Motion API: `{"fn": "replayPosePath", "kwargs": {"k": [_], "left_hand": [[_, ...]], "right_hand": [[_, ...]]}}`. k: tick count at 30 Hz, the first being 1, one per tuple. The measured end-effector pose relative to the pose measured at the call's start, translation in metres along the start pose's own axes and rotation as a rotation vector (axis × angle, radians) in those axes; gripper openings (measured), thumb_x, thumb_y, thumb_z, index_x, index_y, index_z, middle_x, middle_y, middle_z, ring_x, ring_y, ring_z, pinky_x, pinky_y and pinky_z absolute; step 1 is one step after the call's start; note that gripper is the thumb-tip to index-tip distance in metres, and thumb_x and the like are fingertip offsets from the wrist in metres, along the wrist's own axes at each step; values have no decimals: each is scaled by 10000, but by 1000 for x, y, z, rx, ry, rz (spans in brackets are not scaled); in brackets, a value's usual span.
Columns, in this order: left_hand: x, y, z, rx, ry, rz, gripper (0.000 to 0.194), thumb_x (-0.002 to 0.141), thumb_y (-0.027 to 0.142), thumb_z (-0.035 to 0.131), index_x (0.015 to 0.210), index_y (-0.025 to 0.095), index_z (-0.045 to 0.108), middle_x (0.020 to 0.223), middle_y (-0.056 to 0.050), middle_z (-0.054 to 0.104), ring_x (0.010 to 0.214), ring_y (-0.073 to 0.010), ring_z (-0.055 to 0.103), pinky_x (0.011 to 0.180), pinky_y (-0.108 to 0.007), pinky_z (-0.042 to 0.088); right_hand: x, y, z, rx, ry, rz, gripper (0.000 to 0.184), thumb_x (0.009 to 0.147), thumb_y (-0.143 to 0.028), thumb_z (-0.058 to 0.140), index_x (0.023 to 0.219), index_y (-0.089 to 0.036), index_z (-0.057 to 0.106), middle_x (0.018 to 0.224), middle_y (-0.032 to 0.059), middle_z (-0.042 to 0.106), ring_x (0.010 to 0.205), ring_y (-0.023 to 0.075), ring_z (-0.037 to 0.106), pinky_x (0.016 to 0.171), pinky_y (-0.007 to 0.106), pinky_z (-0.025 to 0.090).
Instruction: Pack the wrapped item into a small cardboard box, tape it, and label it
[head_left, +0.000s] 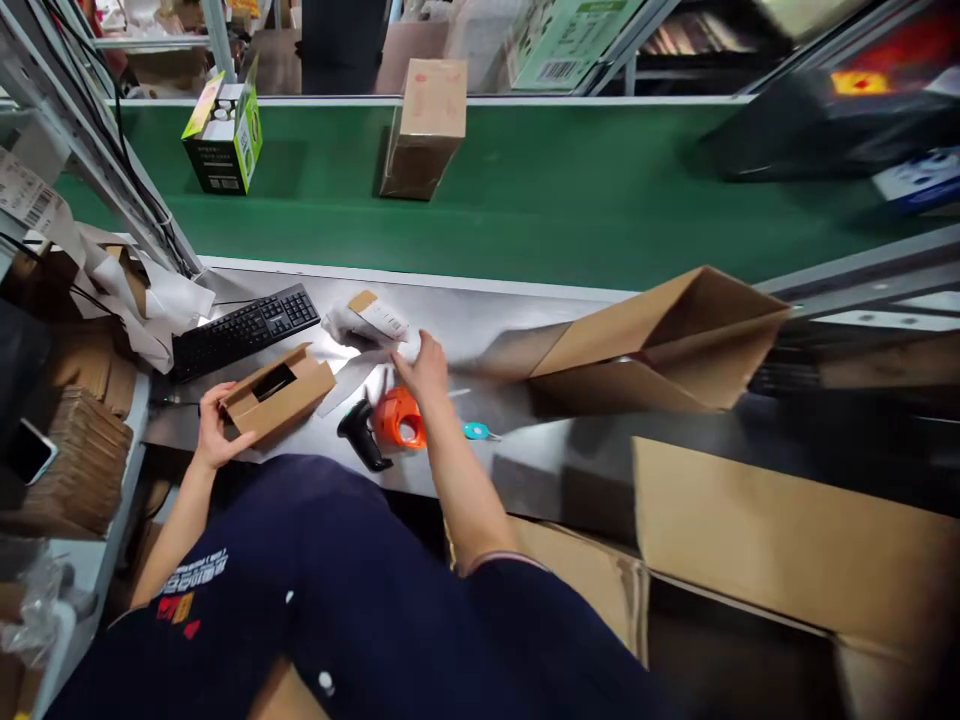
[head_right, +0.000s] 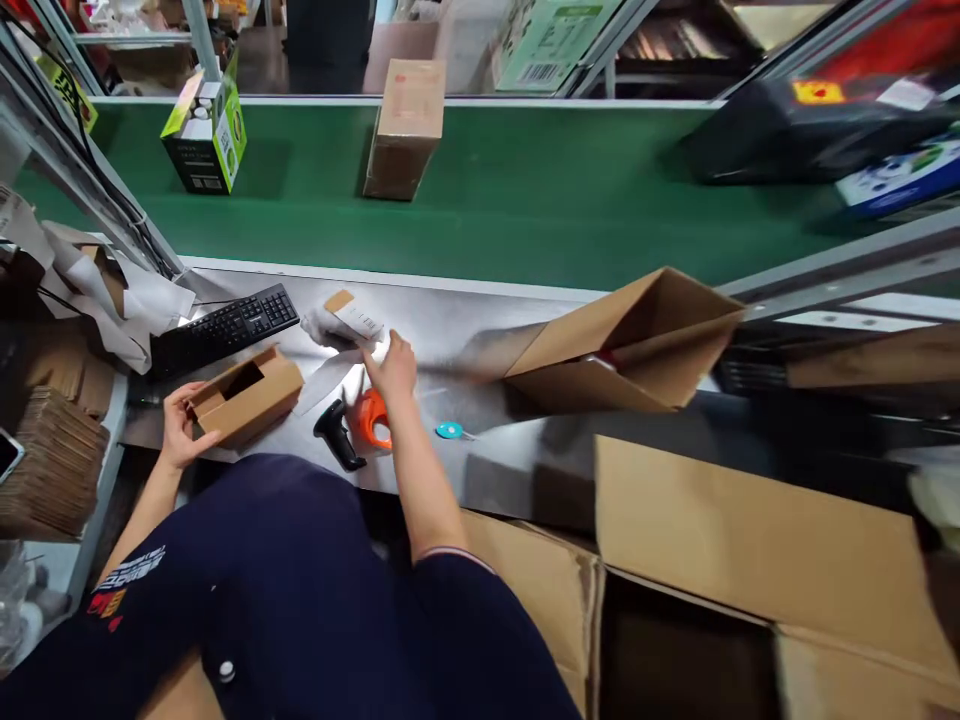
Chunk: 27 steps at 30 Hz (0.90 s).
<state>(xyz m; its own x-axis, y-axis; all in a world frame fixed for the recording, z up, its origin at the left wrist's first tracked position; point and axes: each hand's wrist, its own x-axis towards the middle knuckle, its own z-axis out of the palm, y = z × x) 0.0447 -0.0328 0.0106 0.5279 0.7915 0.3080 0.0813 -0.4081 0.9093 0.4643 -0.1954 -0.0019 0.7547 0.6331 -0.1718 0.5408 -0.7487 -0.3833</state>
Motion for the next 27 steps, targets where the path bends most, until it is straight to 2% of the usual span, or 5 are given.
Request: {"fn": "replayPosePath", "kwargs": {"k": [5,10,17,22,27], "left_hand": [[22,-23,-19,42,-114,-91,773,673,615,932,1309,289,637,1634,-157,462,1566,-393,463,1241,-582,473],[45,-34,-23,-42,-104,-184,817,698,630,919,1372,284,615,1654,-181,499,1457,-372,589,1145,-536,564],[61,-28,-33,-106,-81,-156,797,659,495,989,1351,290,651,1531,-141,633,1372,-313,652,1082,-457,606],[70,-33,-51,-142,155,-126,763,681,488,977,1344,327,635,1355,-42,694,1258,-250,689,1099,-434,592],[62,-21,-32,-157,14,-159,813,663,497,985,1378,318,641,1451,-99,672,1303,-288,682,1041,-428,633]], "right_hand": [[-112,24,59,68,-125,292,395,952,-407,658,1208,-107,684,1197,221,748,1158,374,692,1081,491,487],[-131,26,82,206,11,310,377,948,-359,592,1167,-75,710,1176,262,757,1236,412,670,1196,601,402],[-186,-11,98,888,-135,-96,522,957,-594,625,1281,-190,692,1126,132,803,1026,316,744,936,458,620],[-178,-37,117,839,-234,-177,384,841,-606,729,911,-228,722,839,52,738,800,271,673,846,433,601],[-136,-7,95,739,-89,-74,478,753,-711,751,766,-244,647,732,56,668,755,264,607,877,494,584]]}}
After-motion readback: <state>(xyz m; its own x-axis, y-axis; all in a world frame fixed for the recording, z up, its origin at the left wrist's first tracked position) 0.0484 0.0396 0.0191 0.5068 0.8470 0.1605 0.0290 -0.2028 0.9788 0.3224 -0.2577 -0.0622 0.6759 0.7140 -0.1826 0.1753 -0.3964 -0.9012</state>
